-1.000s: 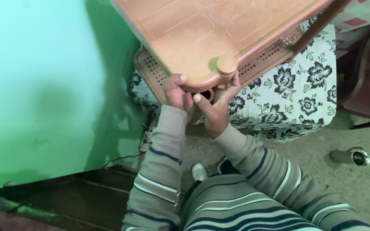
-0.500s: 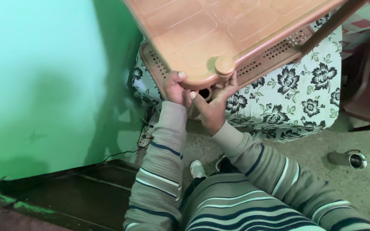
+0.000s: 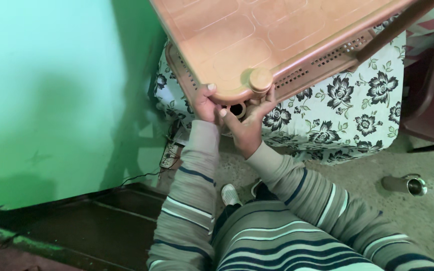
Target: The person assembles a plastic stool by inserting four cylindrical legs into the underside of a perforated seat and then attaching a solid top tray. The person repeatedly aligns and pushes each leg into place, then flips the assembly to secure the top tray onto the legs.
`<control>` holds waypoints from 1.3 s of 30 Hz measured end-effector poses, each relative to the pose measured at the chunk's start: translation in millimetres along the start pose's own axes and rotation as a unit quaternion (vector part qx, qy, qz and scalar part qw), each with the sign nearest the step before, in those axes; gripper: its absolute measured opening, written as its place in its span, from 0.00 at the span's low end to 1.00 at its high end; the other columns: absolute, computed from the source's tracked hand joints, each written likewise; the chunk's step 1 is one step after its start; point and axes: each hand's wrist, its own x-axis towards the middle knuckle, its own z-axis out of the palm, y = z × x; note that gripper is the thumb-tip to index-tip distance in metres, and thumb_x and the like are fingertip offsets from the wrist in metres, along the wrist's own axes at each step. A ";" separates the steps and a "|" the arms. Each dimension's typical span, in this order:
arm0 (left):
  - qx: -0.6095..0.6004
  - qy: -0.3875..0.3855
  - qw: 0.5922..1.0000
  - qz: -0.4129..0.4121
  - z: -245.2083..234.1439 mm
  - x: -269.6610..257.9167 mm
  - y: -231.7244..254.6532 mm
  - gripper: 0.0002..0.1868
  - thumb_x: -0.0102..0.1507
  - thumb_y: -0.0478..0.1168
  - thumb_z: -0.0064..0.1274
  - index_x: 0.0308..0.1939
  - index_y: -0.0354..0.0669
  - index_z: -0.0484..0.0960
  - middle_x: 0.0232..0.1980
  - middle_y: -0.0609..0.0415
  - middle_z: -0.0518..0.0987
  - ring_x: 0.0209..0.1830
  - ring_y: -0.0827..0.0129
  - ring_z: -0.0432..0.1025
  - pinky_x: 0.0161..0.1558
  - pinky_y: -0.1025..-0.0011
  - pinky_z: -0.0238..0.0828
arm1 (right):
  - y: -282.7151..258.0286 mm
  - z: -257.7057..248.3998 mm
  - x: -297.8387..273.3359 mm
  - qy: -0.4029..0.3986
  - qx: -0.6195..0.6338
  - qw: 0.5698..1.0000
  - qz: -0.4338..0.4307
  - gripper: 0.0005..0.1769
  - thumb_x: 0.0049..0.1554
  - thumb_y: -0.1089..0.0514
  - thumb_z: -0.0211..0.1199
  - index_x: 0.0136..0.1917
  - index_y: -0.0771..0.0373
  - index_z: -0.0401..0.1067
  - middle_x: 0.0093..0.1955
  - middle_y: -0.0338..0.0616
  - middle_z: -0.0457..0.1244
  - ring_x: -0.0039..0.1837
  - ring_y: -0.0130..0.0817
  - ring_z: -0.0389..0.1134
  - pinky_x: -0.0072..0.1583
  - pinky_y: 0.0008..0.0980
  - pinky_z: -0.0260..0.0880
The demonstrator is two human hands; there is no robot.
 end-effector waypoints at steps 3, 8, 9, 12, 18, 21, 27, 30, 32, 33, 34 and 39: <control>0.032 0.021 0.999 -0.015 -1.9 -4.6 -0.8 0.36 0.59 0.45 0.50 0.69 0.29 0.66 0.64 0.38 0.74 0.63 0.50 0.72 0.68 0.55 0.69 | 4.5 -2.7 -1.9 -0.007 0.031 0.999 0.013 0.65 0.54 0.67 0.67 0.83 0.60 0.18 0.80 0.57 0.44 0.80 0.45 0.53 0.81 0.44 0.56; 0.103 0.009 0.994 0.033 2.4 -23.9 -6.9 0.35 0.67 0.52 0.48 0.67 0.24 0.67 0.63 0.36 0.75 0.61 0.52 0.73 0.63 0.58 0.72 | 11.0 -9.6 -4.8 -0.026 0.011 1.000 0.006 0.65 0.55 0.70 0.67 0.84 0.59 0.19 0.80 0.56 0.44 0.81 0.46 0.52 0.82 0.45 0.55; 0.125 0.009 0.991 0.050 3.8 -27.7 -8.6 0.36 0.68 0.54 0.48 0.66 0.22 0.68 0.62 0.35 0.75 0.60 0.52 0.74 0.62 0.58 0.73 | 11.6 -11.1 -5.4 -0.032 0.023 0.999 0.013 0.65 0.54 0.70 0.67 0.83 0.59 0.18 0.80 0.57 0.45 0.81 0.46 0.52 0.81 0.45 0.56; 0.169 0.010 0.981 0.097 7.8 -32.9 -14.0 0.41 0.70 0.61 0.47 0.64 0.18 0.69 0.61 0.35 0.76 0.58 0.53 0.75 0.61 0.59 0.75 | 11.0 -15.2 -4.2 -0.042 0.008 0.999 0.012 0.65 0.54 0.72 0.66 0.83 0.57 0.18 0.83 0.57 0.41 0.84 0.46 0.47 0.83 0.45 0.51; 0.235 0.023 0.961 0.142 -8.4 -37.0 -35.9 0.50 0.67 0.72 0.40 0.65 0.21 0.68 0.62 0.38 0.76 0.58 0.57 0.76 0.59 0.60 0.75 | -0.5 -30.2 -2.4 -0.089 0.066 0.992 0.056 0.63 0.53 0.72 0.64 0.83 0.59 0.19 0.81 0.57 0.43 0.81 0.47 0.52 0.81 0.47 0.55; 0.306 0.029 0.933 0.188 -21.0 -42.1 -51.7 0.49 0.68 0.74 0.37 0.63 0.24 0.70 0.61 0.41 0.77 0.59 0.60 0.75 0.60 0.63 0.75 | -7.7 -35.4 -2.6 -0.097 0.064 0.992 0.042 0.60 0.52 0.71 0.60 0.84 0.60 0.24 0.82 0.58 0.45 0.82 0.48 0.53 0.82 0.48 0.54; 0.399 -0.004 0.885 0.241 -16.2 -58.2 -64.7 0.33 0.73 0.62 0.51 0.52 0.26 0.75 0.49 0.48 0.72 0.47 0.66 0.66 0.52 0.70 0.64 | -20.9 -53.3 0.1 -0.097 0.063 0.989 0.093 0.53 0.55 0.66 0.61 0.84 0.64 0.33 0.80 0.55 0.48 0.79 0.45 0.55 0.79 0.43 0.57; 0.446 0.062 0.841 0.299 4.1 -61.8 -71.7 0.29 0.70 0.52 0.56 0.62 0.31 0.70 0.59 0.48 0.73 0.59 0.63 0.69 0.62 0.66 0.67 | -21.2 -59.2 2.9 -0.046 0.122 0.983 0.129 0.42 0.59 0.67 0.60 0.79 0.66 0.41 0.72 0.54 0.53 0.70 0.41 0.60 0.74 0.44 0.63; 0.411 0.119 0.864 0.266 19.0 -65.4 -78.9 0.29 0.68 0.46 0.58 0.65 0.33 0.64 0.59 0.47 0.73 0.56 0.64 0.71 0.59 0.66 0.71 | -19.9 -62.0 5.6 -0.026 0.166 0.972 0.162 0.35 0.62 0.66 0.58 0.76 0.66 0.44 0.70 0.53 0.56 0.66 0.38 0.62 0.71 0.41 0.66; 0.447 0.133 0.833 0.298 25.8 -68.2 -82.5 0.30 0.68 0.43 0.59 0.66 0.32 0.63 0.61 0.46 0.71 0.59 0.63 0.69 0.61 0.65 0.69 | -19.1 -62.5 7.4 -0.018 0.188 0.965 0.179 0.31 0.63 0.65 0.56 0.74 0.67 0.45 0.68 0.52 0.57 0.64 0.37 0.64 0.69 0.40 0.67; 0.482 0.146 0.798 0.330 32.1 -72.2 -86.2 0.31 0.67 0.40 0.59 0.67 0.31 0.62 0.62 0.44 0.70 0.61 0.62 0.68 0.64 0.64 0.68 | -18.9 -63.3 9.4 -0.006 0.202 0.960 0.195 0.29 0.64 0.64 0.56 0.73 0.66 0.46 0.66 0.52 0.58 0.63 0.37 0.65 0.68 0.40 0.68; 0.563 0.152 0.716 0.385 50.5 -103.9 -93.2 0.32 0.66 0.38 0.57 0.69 0.31 0.58 0.68 0.38 0.63 0.68 0.57 0.64 0.69 0.60 0.64 | -28.4 -73.7 26.1 -0.005 0.275 0.922 0.274 0.19 0.69 0.59 0.57 0.67 0.66 0.54 0.59 0.51 0.63 0.57 0.38 0.68 0.61 0.39 0.70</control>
